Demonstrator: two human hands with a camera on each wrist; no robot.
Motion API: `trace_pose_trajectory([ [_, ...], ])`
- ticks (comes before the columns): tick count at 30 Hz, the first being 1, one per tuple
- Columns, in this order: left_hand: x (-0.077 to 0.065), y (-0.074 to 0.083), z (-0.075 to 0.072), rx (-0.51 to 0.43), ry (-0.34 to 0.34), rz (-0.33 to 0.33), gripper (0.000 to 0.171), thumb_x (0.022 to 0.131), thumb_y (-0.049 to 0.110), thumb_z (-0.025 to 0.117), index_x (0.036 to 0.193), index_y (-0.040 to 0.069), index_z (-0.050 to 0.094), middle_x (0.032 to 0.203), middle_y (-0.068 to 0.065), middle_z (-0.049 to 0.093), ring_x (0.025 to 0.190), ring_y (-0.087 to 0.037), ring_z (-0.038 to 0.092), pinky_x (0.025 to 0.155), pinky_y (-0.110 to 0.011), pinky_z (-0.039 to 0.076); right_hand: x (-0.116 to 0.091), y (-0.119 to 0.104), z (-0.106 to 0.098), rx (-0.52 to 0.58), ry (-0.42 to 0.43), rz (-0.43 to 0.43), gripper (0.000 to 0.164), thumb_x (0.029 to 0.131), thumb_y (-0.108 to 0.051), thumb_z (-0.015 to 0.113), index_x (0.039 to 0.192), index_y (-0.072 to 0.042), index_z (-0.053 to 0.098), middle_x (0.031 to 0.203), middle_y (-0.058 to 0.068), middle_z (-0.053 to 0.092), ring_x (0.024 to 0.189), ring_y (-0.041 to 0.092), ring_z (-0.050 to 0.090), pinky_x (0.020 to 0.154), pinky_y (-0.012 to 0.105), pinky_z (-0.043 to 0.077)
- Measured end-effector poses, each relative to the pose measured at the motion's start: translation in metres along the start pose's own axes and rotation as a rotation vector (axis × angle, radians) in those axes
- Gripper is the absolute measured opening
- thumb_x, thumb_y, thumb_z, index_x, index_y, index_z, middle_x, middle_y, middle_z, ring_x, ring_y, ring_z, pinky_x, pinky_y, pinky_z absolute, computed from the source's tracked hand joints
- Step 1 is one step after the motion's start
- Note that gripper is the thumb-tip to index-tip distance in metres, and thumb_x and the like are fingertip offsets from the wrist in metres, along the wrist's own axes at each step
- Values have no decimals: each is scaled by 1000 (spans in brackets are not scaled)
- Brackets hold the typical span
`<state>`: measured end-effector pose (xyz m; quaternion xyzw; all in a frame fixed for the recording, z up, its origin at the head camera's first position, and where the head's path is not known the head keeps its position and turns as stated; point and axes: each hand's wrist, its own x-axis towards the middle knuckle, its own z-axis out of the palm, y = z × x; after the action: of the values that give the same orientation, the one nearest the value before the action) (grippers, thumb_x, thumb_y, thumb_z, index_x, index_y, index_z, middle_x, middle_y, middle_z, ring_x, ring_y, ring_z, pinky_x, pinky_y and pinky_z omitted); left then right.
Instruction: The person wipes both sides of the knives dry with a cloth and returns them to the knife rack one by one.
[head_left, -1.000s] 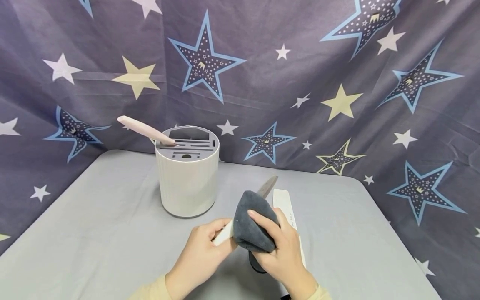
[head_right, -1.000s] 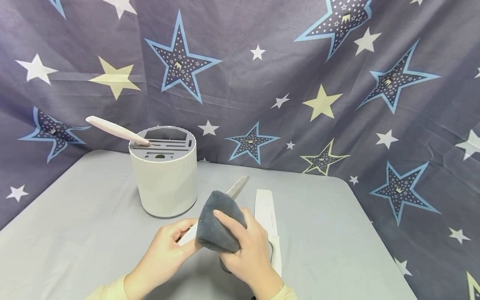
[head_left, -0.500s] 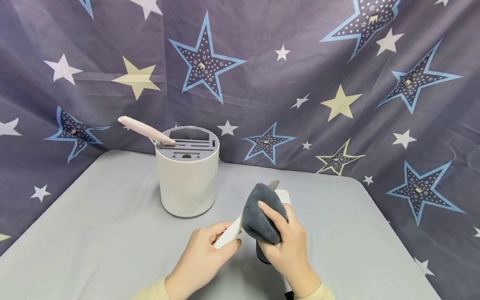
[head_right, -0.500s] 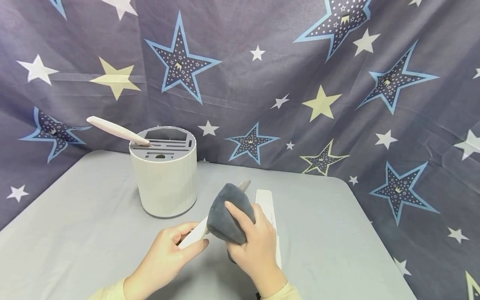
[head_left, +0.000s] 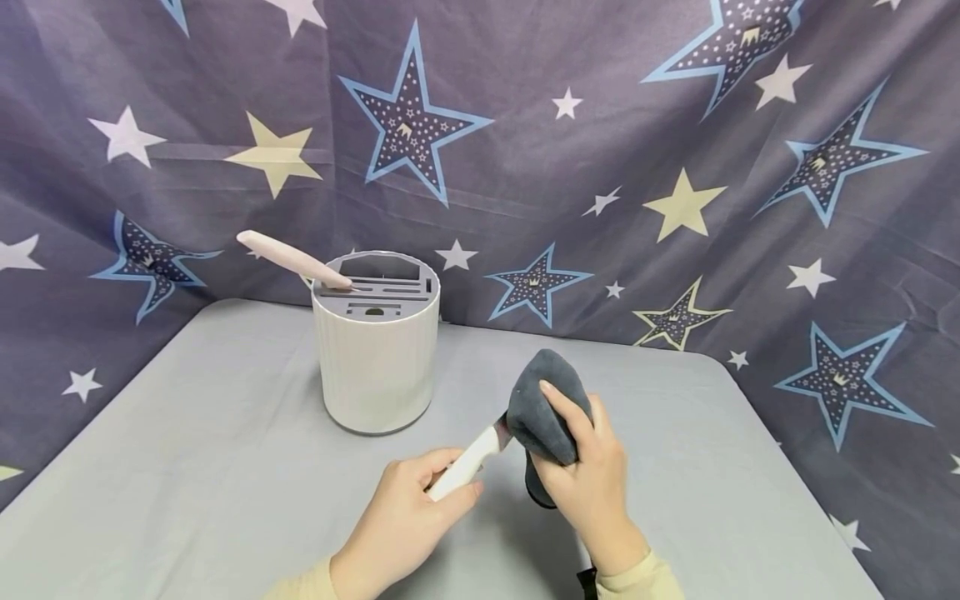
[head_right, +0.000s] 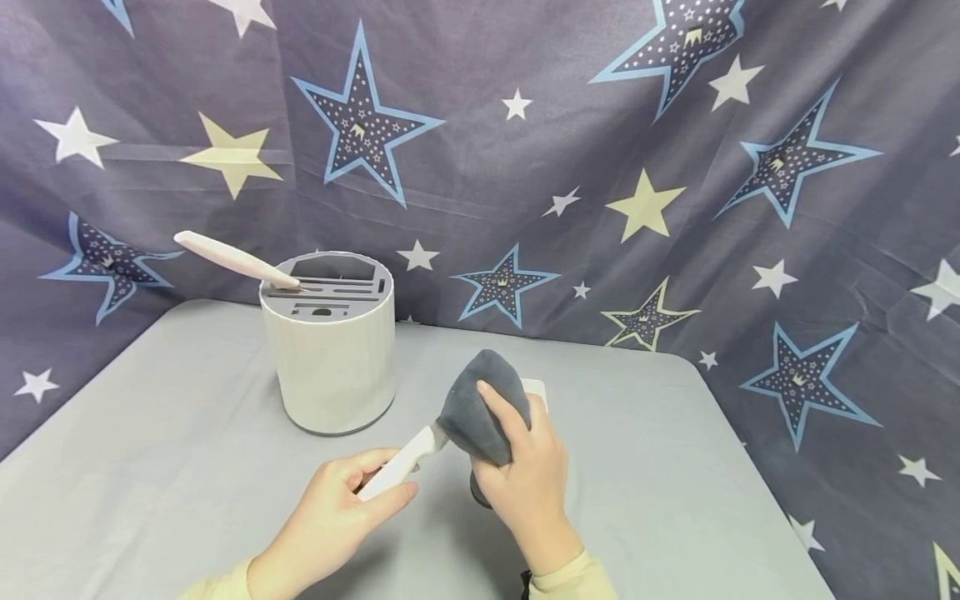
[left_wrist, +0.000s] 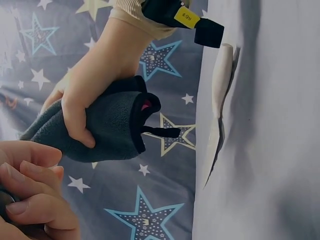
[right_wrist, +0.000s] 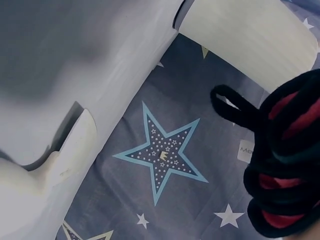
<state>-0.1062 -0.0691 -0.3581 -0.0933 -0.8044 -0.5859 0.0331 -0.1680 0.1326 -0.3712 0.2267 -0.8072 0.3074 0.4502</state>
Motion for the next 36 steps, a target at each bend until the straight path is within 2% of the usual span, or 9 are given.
trace_pose_trajectory([
  [10, -3, -2, 4, 12, 21, 27, 14, 83, 17, 76, 96, 22, 73, 58, 10, 50, 49, 0, 39, 49, -19, 36, 1, 5, -2, -32, 14, 68, 63, 65, -2, 80, 124, -20, 67, 90, 12, 59, 62, 21, 56, 51, 39, 46],
  [19, -2, -2, 3, 6, 26, 38, 11, 85, 22, 76, 95, 21, 72, 57, 10, 49, 46, 1, 38, 46, -19, 35, -3, -4, 1, -28, -1, 53, 67, 64, -4, 82, 126, -21, 66, 93, 14, 60, 66, 25, 60, 54, 40, 49],
  [23, -2, -2, 2, 1, 46, 42, 14, 86, 23, 76, 98, 20, 73, 58, 10, 51, 47, 0, 39, 46, -19, 35, -7, -10, 4, -23, -24, 34, 66, 65, -6, 84, 127, -22, 66, 99, 15, 63, 73, 28, 67, 58, 42, 54],
  [27, -1, -3, 0, -18, 60, 47, 20, 86, 22, 76, 104, 15, 74, 60, 7, 54, 49, -2, 42, 48, -21, 38, -10, -16, 7, -4, -49, 17, 67, 64, -5, 84, 127, -22, 66, 98, 14, 63, 72, 25, 67, 58, 40, 55],
  [31, 0, -2, -1, -33, 73, 15, 22, 85, 20, 75, 106, 14, 74, 62, 6, 57, 52, -4, 46, 51, -21, 40, -14, -22, 8, -2, -89, 32, 72, 62, -6, 84, 128, -24, 64, 99, 11, 62, 72, 22, 65, 59, 38, 54],
  [36, 1, -1, -2, -22, 111, -18, 20, 84, 16, 75, 104, 18, 75, 61, 8, 57, 53, -5, 48, 52, -22, 40, -18, -26, 8, -4, -138, 62, 74, 62, -7, 85, 130, -26, 63, 100, 9, 62, 71, 19, 63, 59, 36, 53],
])
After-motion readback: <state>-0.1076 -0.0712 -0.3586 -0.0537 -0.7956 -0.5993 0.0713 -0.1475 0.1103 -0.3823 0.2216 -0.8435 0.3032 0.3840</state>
